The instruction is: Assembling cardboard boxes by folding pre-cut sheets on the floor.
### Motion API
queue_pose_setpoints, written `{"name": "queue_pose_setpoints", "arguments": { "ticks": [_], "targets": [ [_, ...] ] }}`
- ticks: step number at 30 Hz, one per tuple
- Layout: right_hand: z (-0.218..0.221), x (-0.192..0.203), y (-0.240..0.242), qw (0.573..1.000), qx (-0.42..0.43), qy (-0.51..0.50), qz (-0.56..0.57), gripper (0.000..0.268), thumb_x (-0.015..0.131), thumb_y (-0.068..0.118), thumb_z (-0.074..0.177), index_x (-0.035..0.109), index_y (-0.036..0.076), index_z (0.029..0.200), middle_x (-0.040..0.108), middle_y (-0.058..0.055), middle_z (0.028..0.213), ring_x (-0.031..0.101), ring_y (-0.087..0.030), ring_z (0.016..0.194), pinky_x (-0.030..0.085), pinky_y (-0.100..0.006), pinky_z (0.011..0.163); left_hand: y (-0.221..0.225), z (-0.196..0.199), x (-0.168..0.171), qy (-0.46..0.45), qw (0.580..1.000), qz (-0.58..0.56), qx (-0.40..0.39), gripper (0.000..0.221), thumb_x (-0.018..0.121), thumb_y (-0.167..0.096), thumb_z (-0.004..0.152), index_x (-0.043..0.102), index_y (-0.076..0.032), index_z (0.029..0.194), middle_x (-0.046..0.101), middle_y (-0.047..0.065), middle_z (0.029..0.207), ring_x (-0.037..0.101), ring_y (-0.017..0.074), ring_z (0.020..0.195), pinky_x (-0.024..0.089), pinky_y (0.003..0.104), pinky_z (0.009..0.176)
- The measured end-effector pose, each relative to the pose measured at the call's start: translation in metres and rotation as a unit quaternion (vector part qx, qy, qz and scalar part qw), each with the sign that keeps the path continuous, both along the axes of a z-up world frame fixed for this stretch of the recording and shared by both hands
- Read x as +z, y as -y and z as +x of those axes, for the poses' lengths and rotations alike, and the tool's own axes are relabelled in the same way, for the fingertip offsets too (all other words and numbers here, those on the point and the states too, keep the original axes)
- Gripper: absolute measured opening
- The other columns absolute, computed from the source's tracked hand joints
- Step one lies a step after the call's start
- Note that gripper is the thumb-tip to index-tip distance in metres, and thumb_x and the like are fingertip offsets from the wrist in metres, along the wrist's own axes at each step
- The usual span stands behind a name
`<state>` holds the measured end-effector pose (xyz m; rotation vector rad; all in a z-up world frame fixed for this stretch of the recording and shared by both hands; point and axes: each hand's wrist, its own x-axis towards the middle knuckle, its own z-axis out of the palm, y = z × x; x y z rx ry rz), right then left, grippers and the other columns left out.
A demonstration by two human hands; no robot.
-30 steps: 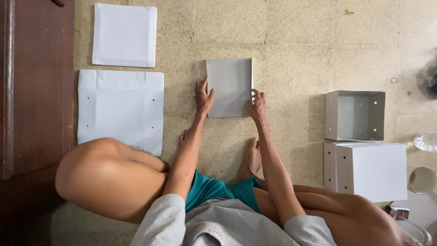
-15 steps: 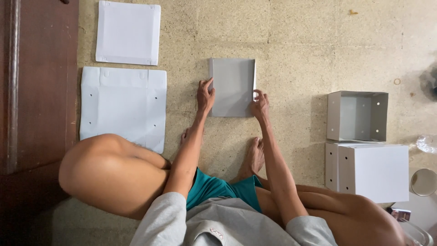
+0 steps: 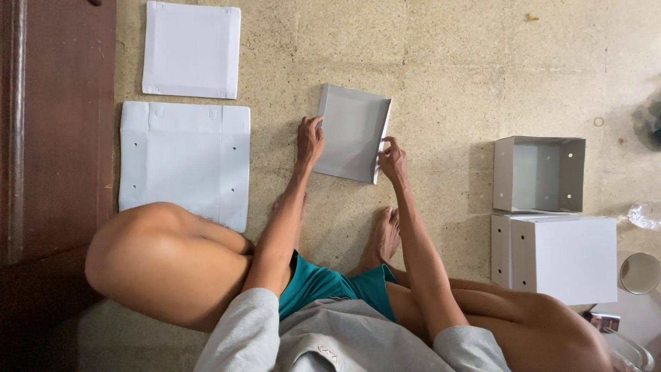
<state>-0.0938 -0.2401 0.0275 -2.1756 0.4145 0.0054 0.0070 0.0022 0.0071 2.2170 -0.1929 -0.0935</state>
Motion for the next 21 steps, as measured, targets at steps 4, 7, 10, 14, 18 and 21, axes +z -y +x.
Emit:
{"name": "queue_pose_setpoints", "arguments": {
  "ticks": [4, 7, 10, 14, 18, 21],
  "targets": [
    [0.002, 0.015, 0.002, 0.999, 0.042, -0.029, -0.017, 0.054, 0.059, 0.009, 0.084, 0.049, 0.012, 0.137, 0.066, -0.022, 0.081, 0.069, -0.042, 0.080, 0.051, -0.052, 0.082, -0.006, 0.015, 0.005, -0.052, 0.998, 0.023, -0.028, 0.042, 0.045, -0.012, 0.095, 0.053, -0.009, 0.136, 0.054, 0.015, 0.115, 0.058, 0.0368, 0.109, 0.049, 0.048, 0.095],
    [0.007, 0.029, 0.003, 0.996, 0.059, -0.062, -0.004, 0.059, 0.057, 0.008, 0.086, 0.045, 0.011, 0.144, 0.068, -0.022, 0.082, 0.071, -0.036, 0.077, 0.053, -0.049, 0.081, -0.010, 0.032, -0.010, -0.067, 0.993, 0.061, -0.070, 0.049, 0.048, -0.016, 0.095, 0.047, -0.014, 0.143, 0.053, 0.016, 0.118, 0.059, 0.0371, 0.111, 0.050, 0.049, 0.093],
    [0.020, 0.030, 0.010, 0.993, 0.094, -0.067, -0.008, 0.068, 0.057, 0.011, 0.086, 0.037, 0.006, 0.150, 0.069, -0.026, 0.084, 0.070, -0.042, 0.087, 0.050, -0.053, 0.082, -0.011, 0.046, -0.004, -0.091, 0.983, 0.125, -0.100, 0.055, 0.047, -0.018, 0.093, 0.042, -0.015, 0.147, 0.055, 0.015, 0.120, 0.061, 0.0363, 0.111, 0.051, 0.050, 0.093],
    [0.046, 0.017, 0.024, 0.982, 0.127, -0.140, 0.000, 0.077, 0.056, 0.013, 0.088, 0.022, 0.007, 0.157, 0.072, -0.022, 0.083, 0.073, -0.036, 0.075, 0.053, -0.049, 0.082, -0.007, 0.069, -0.016, -0.153, 0.965, 0.166, -0.130, 0.069, 0.050, -0.019, 0.090, 0.028, -0.019, 0.155, 0.051, 0.021, 0.137, 0.056, 0.0409, 0.123, 0.046, 0.053, 0.102],
    [0.069, 0.008, 0.034, 0.973, 0.130, -0.191, 0.012, 0.086, 0.057, 0.014, 0.087, 0.012, 0.012, 0.159, 0.073, -0.020, 0.080, 0.073, -0.031, 0.064, 0.058, -0.044, 0.076, -0.003, 0.083, -0.007, -0.201, 0.948, 0.194, -0.149, 0.081, 0.054, -0.018, 0.084, 0.019, -0.023, 0.157, 0.049, 0.023, 0.143, 0.057, 0.0422, 0.123, 0.047, 0.053, 0.101],
    [0.078, 0.004, 0.039, 0.974, 0.130, -0.187, 0.006, 0.085, 0.057, 0.014, 0.087, 0.014, 0.015, 0.159, 0.073, -0.021, 0.081, 0.073, -0.031, 0.065, 0.057, -0.044, 0.074, -0.001, 0.083, 0.010, -0.222, 0.943, 0.199, -0.146, 0.085, 0.055, -0.017, 0.081, 0.018, -0.024, 0.157, 0.049, 0.024, 0.145, 0.058, 0.0430, 0.122, 0.048, 0.054, 0.100]
  ]
}}
